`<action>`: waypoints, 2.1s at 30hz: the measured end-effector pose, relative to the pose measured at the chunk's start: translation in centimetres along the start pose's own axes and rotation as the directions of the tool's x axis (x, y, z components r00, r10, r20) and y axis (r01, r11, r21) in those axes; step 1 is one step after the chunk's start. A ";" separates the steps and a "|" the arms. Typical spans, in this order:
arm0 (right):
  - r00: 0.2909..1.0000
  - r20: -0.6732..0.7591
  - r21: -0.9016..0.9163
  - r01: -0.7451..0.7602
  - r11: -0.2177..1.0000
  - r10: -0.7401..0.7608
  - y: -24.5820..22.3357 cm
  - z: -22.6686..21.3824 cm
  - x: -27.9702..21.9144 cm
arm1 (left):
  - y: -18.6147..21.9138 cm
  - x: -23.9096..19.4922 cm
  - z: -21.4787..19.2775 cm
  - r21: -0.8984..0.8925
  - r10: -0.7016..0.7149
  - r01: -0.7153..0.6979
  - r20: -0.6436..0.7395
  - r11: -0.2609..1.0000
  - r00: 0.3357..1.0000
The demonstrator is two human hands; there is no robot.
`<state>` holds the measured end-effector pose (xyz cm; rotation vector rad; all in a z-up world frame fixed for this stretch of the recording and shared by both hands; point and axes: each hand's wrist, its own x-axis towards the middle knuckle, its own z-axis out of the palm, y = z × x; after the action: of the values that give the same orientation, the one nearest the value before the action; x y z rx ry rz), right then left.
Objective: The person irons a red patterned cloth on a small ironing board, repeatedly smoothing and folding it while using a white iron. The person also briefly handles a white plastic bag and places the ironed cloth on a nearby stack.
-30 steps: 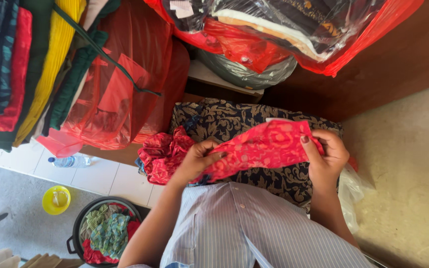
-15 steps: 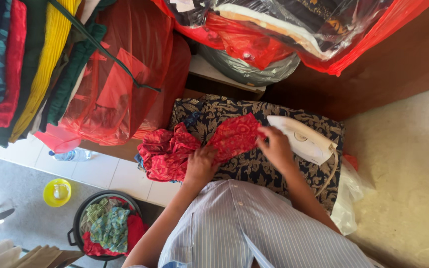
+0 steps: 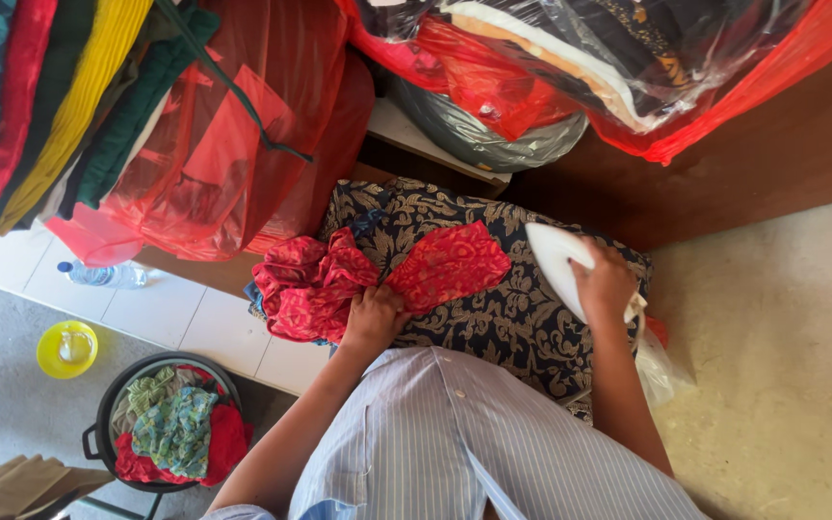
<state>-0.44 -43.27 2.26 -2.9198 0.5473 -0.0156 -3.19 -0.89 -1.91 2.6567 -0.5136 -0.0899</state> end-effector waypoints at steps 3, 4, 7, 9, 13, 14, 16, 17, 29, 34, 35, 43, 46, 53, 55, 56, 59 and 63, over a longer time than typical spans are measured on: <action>0.994 -0.049 -0.016 -0.097 0.995 0.096 1.3 -0.2 0.4 | 0.0 -0.2 -1.3 0.111 -0.039 0.038 0.005 0.993 0.999; 0.990 -0.132 -0.040 -0.058 0.998 0.053 1.8 -0.5 0.2 | 0.0 -0.4 -1.8 0.173 -0.058 0.054 0.020 0.983 0.998; 0.979 -0.200 -0.048 -0.059 0.997 0.049 2.4 -0.9 0.0 | -0.4 -1.0 -2.8 0.169 -0.141 0.143 -0.024 0.975 0.990; 0.974 -0.221 -0.103 -0.075 0.992 0.051 2.1 -1.3 0.2 | -0.5 -1.2 -2.6 0.238 -0.212 0.194 0.054 0.952 0.976; 0.927 -0.355 -0.147 0.075 0.986 -0.123 -2.0 -1.6 -1.3 | -1.0 -1.2 -1.7 0.391 -0.243 0.212 0.031 0.896 0.970; 0.897 -0.401 -0.109 0.154 0.982 -0.185 -4.2 -1.4 -2.0 | -1.1 -0.9 -1.8 0.331 -0.229 0.209 0.023 0.920 0.973; 0.969 0.013 0.507 0.206 0.837 -0.246 -8.9 -1.1 -4.7 | -1.2 -0.7 -2.8 0.211 -0.205 0.197 0.017 0.957 0.979; 0.927 0.061 0.563 0.273 0.780 -0.369 -11.3 -1.2 -5.5 | -1.1 -0.3 -3.8 0.080 -0.172 0.175 -0.043 0.981 0.984; 0.790 -0.174 0.603 0.557 0.571 -0.588 -19.2 -1.2 -8.1 | 5.0 2.2 -16.4 -0.789 0.006 -0.004 -0.001 0.614 1.000; 0.816 -0.166 0.681 0.501 0.534 -0.554 -15.3 -2.0 -6.8 | 1.6 2.3 -18.5 -0.915 -0.113 0.304 0.283 0.266 0.952; 0.853 -0.087 0.722 0.410 0.558 -0.515 -14.4 -2.4 -6.7 | 0.9 2.6 -18.8 -0.941 -0.087 0.289 0.278 0.176 0.957; 0.883 0.260 0.899 -0.073 0.433 -0.390 -8.4 -6.9 -5.9 | -3.0 2.9 -18.2 -0.826 0.070 0.163 0.149 -0.540 0.986; 0.930 0.310 0.606 -0.033 0.795 -0.198 -9.5 -4.7 -4.9 | -3.3 4.1 -12.9 -0.815 -0.111 0.121 0.221 -0.567 0.969; 0.951 0.005 0.445 0.274 0.852 -0.309 -8.3 2.3 -5.4 | -1.4 1.5 -3.2 -0.801 -0.060 0.582 0.593 -0.139 0.803; 0.943 -0.053 0.275 0.331 0.903 -0.329 -8.2 3.5 -4.9 | -0.5 1.5 -2.1 -0.785 -0.071 0.619 0.620 -0.034 0.782; 0.954 -0.009 0.268 0.291 0.918 -0.300 -8.2 4.0 -5.0 | 0.0 1.6 -1.8 -0.786 -0.094 0.617 0.612 0.044 0.785; 0.955 -0.005 0.238 0.289 0.927 -0.296 -9.3 5.0 -4.0 | 0.6 3.3 -1.1 -0.731 -0.210 0.482 0.437 0.483 0.874; 0.924 0.050 0.140 0.368 0.919 -0.378 -11.6 6.5 -2.8 | -1.7 7.3 1.5 -0.323 -0.268 0.294 0.123 0.900 0.955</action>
<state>1.36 -30.53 -2.14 -2.8356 -0.0305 0.0110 3.95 -2.72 -3.89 2.3738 -0.1153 -0.3367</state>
